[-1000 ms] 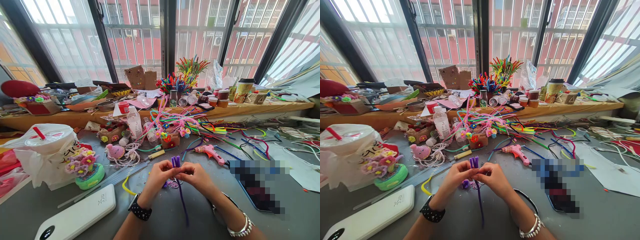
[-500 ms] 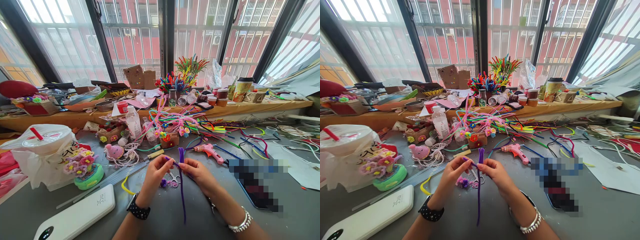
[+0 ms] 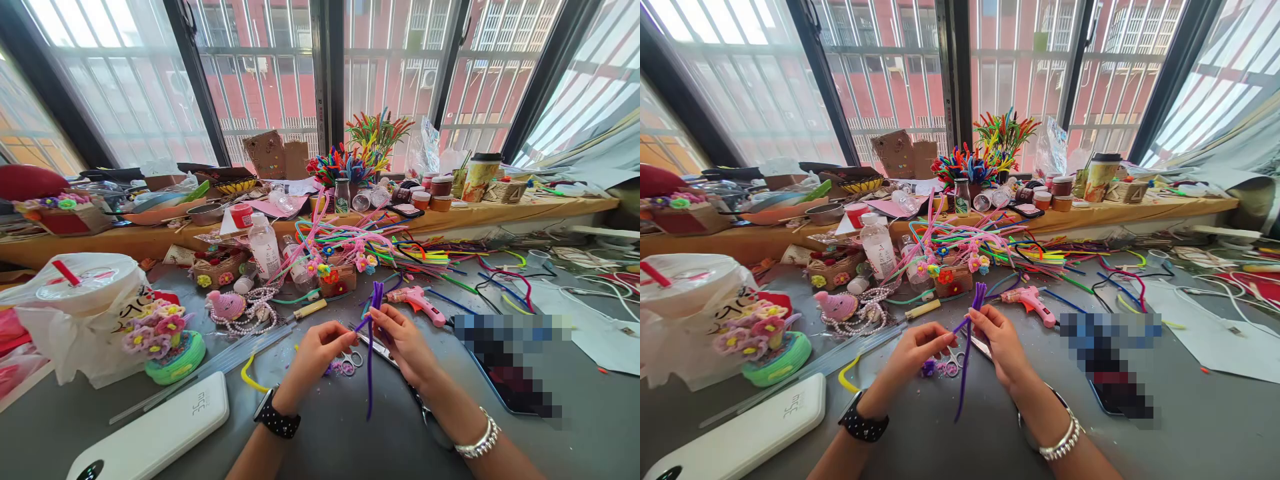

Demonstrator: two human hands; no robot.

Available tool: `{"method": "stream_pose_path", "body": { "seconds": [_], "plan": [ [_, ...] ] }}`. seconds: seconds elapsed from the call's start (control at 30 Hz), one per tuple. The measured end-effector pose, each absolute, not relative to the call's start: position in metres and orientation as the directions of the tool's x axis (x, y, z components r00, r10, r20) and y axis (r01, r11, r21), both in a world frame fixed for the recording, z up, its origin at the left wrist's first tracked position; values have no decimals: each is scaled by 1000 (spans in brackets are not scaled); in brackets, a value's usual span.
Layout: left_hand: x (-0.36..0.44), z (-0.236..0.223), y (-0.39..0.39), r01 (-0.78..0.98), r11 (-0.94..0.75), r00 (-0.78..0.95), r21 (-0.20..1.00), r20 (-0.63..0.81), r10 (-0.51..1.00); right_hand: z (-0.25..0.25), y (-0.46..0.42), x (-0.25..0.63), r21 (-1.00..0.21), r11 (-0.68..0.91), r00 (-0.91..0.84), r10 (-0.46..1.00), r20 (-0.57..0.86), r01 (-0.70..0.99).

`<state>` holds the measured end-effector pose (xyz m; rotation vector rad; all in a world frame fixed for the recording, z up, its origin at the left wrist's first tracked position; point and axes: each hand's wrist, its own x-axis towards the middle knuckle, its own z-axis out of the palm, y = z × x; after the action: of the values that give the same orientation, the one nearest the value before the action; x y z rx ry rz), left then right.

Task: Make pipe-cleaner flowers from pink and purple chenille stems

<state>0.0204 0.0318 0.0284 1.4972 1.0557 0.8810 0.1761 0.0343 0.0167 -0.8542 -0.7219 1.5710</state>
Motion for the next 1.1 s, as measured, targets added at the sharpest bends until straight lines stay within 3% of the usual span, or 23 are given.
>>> {"method": "stream_pose_path", "body": {
  "seconds": [0.17, 0.3, 0.43, 1.1],
  "plan": [
    [13, 29, 34, 132, -29, 427, 991, -31, 904, 18, 35, 181, -911, -121, -180, 982, -52, -395],
    [11, 36, 32, 8, 19, 340, 1000, -21, 940, 23, 29, 178, -980, -59, -358, 934, 13, -189],
    [15, 38, 31, 5, -30, 331, 1000, 26, 943, 23, 23, 170, -997, 7, -453, 890, 40, -75],
    [15, 30, 32, 64, -53, 383, 997, 24, 923, 19, 23, 166, -999, 32, -486, 873, 38, -21]
  ]
}}
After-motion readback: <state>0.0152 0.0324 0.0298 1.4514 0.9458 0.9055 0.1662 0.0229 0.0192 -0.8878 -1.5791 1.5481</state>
